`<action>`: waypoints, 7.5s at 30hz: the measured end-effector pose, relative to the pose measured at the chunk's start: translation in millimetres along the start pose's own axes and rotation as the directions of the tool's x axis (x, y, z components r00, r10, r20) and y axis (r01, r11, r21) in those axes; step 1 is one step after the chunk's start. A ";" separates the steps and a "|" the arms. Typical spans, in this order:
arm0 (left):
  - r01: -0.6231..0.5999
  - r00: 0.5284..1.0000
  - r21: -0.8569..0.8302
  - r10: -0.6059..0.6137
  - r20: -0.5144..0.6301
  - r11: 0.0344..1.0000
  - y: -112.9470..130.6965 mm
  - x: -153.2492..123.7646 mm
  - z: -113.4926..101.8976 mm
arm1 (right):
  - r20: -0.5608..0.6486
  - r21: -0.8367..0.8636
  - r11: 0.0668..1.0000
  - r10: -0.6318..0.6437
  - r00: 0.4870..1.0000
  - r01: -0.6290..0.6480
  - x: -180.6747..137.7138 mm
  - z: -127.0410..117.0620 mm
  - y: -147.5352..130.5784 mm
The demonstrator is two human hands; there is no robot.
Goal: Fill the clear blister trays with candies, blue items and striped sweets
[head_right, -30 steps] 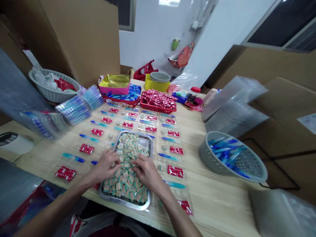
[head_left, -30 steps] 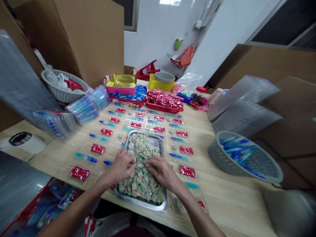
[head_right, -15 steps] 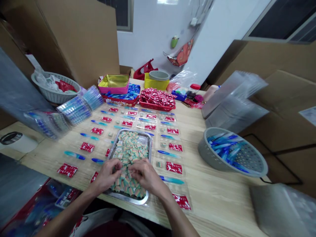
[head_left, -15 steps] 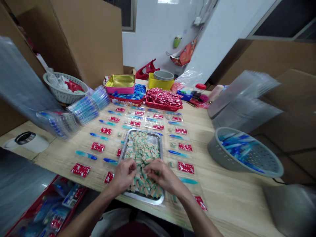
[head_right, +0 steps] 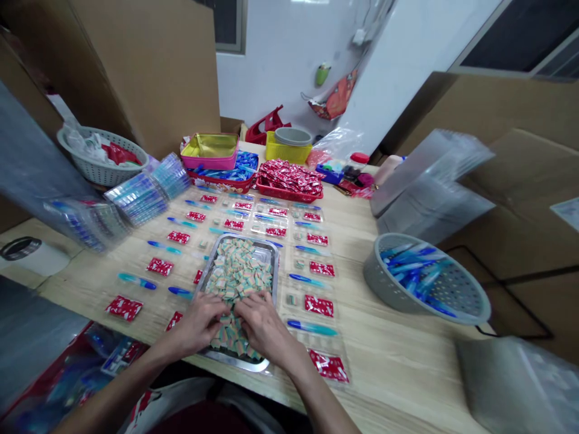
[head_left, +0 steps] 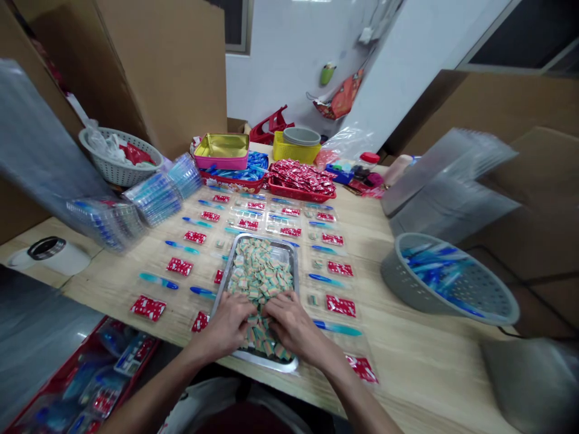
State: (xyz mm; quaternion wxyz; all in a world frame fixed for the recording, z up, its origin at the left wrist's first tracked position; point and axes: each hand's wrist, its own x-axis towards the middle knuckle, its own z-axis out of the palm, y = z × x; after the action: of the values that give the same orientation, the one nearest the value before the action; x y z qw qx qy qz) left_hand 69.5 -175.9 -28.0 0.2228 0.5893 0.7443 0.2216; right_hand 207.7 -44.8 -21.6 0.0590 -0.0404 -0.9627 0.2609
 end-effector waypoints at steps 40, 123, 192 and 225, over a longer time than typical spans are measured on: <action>0.074 0.961 -0.821 -0.261 -0.094 0.566 -10.0 24.8 -0.8 | -0.202 0.708 0.702 0.306 0.930 -0.077 18.1 7.7 3.6; 0.260 0.882 0.194 -0.151 -0.447 0.946 -81.3 -44.1 -9.1 | 0.028 0.252 0.929 0.272 0.962 -0.270 182.1 59.7 -8.1; -0.117 0.972 -0.227 0.064 -0.228 0.967 -27.3 -8.4 1.9 | -0.325 0.485 0.863 0.329 0.887 -0.142 4.2 24.0 -5.0; 0.092 0.966 -0.666 -0.228 -0.120 0.740 -24.6 13.6 16.6 | -0.295 0.462 0.876 0.298 0.908 -0.137 18.0 26.2 -4.7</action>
State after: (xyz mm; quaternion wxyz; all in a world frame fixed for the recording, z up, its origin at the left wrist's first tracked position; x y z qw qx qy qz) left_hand 57.4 -166.6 -56.9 0.3597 0.3828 0.6856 0.5040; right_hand 186.1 -59.9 -40.0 0.2100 -0.1829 -0.8429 0.4605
